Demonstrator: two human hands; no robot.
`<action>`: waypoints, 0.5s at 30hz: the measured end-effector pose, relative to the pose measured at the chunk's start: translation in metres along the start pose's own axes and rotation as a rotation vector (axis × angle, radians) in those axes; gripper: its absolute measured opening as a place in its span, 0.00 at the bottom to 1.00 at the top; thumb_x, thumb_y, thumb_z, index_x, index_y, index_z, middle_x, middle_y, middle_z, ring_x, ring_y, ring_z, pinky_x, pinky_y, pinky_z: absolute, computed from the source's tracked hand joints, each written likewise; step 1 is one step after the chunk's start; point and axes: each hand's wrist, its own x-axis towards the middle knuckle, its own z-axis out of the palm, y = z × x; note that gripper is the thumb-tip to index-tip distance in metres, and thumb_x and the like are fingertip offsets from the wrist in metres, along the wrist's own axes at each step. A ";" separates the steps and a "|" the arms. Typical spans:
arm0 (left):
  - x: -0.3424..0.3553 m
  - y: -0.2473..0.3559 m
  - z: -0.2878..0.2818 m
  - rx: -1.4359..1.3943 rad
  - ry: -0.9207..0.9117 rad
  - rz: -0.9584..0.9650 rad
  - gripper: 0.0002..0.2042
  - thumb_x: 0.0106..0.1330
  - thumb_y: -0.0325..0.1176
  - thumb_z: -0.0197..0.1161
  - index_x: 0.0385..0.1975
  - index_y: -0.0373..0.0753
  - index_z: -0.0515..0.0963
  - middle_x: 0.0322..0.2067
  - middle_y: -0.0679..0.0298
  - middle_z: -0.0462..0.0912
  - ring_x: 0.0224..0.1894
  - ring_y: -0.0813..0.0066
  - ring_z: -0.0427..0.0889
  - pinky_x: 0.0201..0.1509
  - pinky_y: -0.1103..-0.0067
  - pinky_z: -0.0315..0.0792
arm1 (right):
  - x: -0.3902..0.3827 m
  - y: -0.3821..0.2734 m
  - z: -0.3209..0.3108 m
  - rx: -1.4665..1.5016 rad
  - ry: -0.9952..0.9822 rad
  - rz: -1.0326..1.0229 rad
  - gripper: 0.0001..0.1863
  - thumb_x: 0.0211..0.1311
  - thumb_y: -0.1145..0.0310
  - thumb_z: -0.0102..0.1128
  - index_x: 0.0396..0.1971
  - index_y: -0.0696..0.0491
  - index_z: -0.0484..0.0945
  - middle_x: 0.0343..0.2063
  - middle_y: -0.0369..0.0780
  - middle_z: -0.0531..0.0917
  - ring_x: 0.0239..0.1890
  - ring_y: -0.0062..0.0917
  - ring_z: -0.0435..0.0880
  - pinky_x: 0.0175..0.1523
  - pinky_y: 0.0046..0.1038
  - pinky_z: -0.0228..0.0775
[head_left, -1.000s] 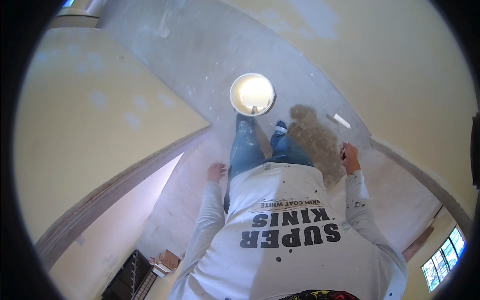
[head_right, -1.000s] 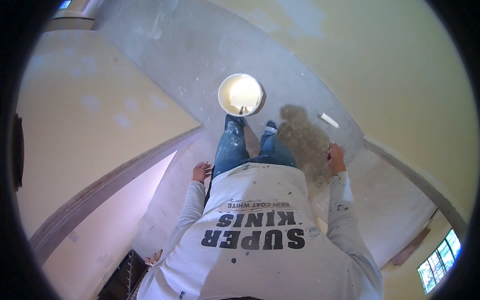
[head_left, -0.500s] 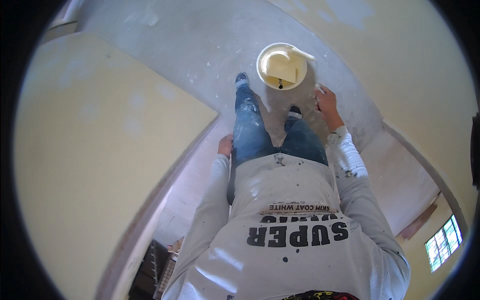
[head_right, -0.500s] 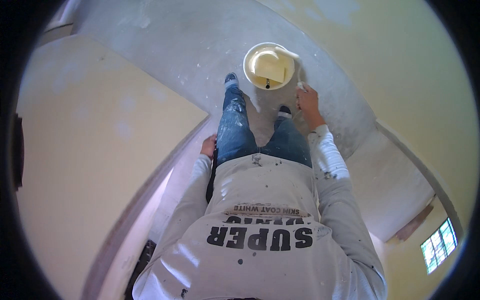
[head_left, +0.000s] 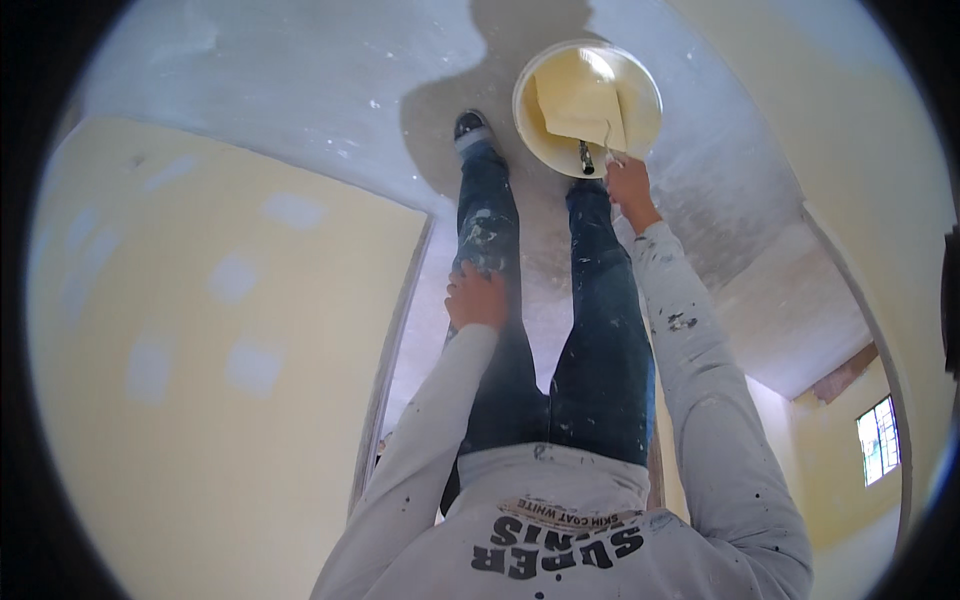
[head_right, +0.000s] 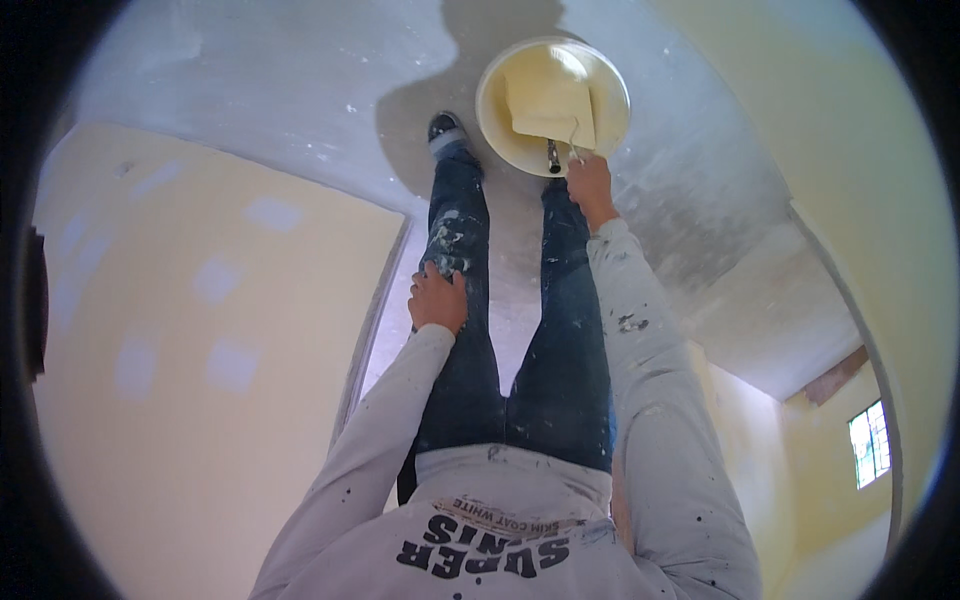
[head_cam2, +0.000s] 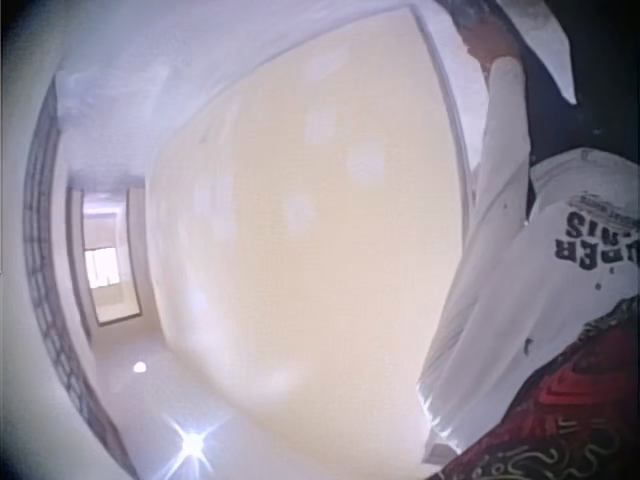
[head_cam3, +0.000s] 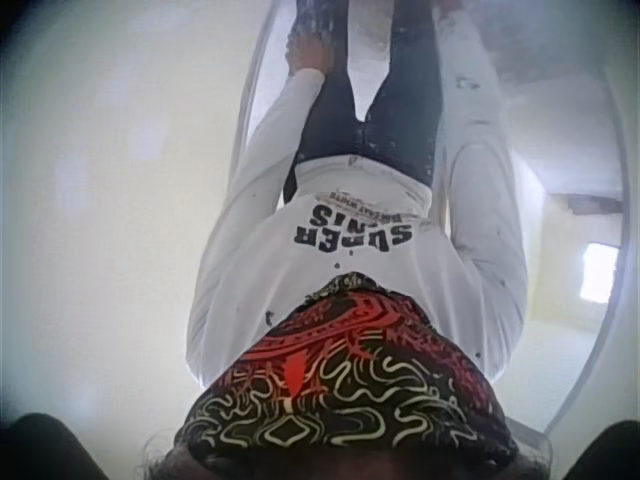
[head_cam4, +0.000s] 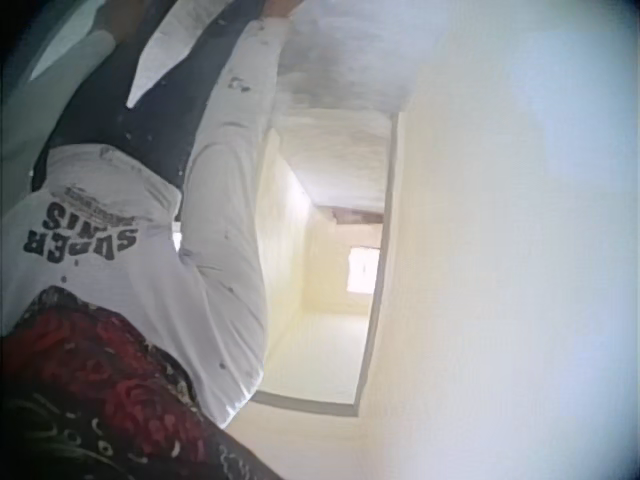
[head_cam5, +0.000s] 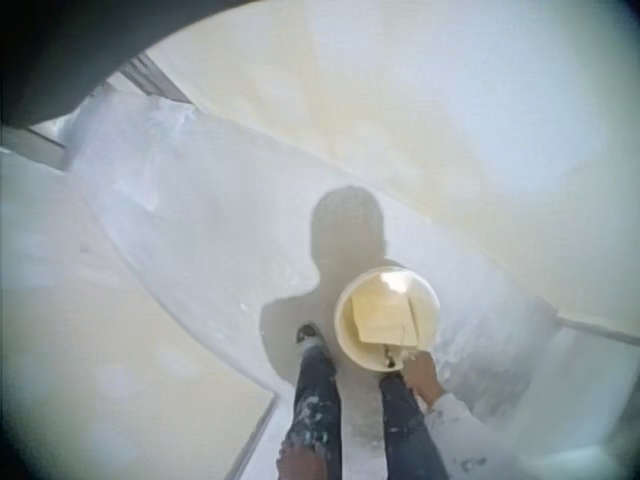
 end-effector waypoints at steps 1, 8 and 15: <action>0.001 0.002 0.010 0.034 0.003 -0.008 0.34 0.78 0.55 0.60 0.69 0.31 0.69 0.63 0.38 0.77 0.63 0.40 0.82 0.65 0.52 0.77 | 0.023 0.015 0.006 -0.047 0.017 -0.048 0.13 0.77 0.64 0.61 0.41 0.59 0.87 0.21 0.38 0.81 0.15 0.22 0.76 0.19 0.30 0.67; 0.015 0.010 0.050 0.139 -0.018 -0.022 0.34 0.77 0.54 0.59 0.71 0.32 0.68 0.60 0.43 0.78 0.61 0.45 0.82 0.63 0.54 0.76 | 0.208 0.074 0.024 -0.193 0.019 -0.243 0.15 0.78 0.64 0.62 0.53 0.58 0.87 0.20 0.36 0.81 0.15 0.20 0.74 0.19 0.29 0.63; 0.007 0.009 0.064 0.160 -0.037 -0.067 0.35 0.77 0.54 0.59 0.73 0.31 0.67 0.60 0.42 0.79 0.61 0.44 0.82 0.63 0.54 0.76 | 0.117 0.047 0.017 -0.147 -0.012 -0.016 0.25 0.79 0.63 0.62 0.70 0.59 0.80 0.20 0.35 0.79 0.15 0.18 0.72 0.19 0.28 0.62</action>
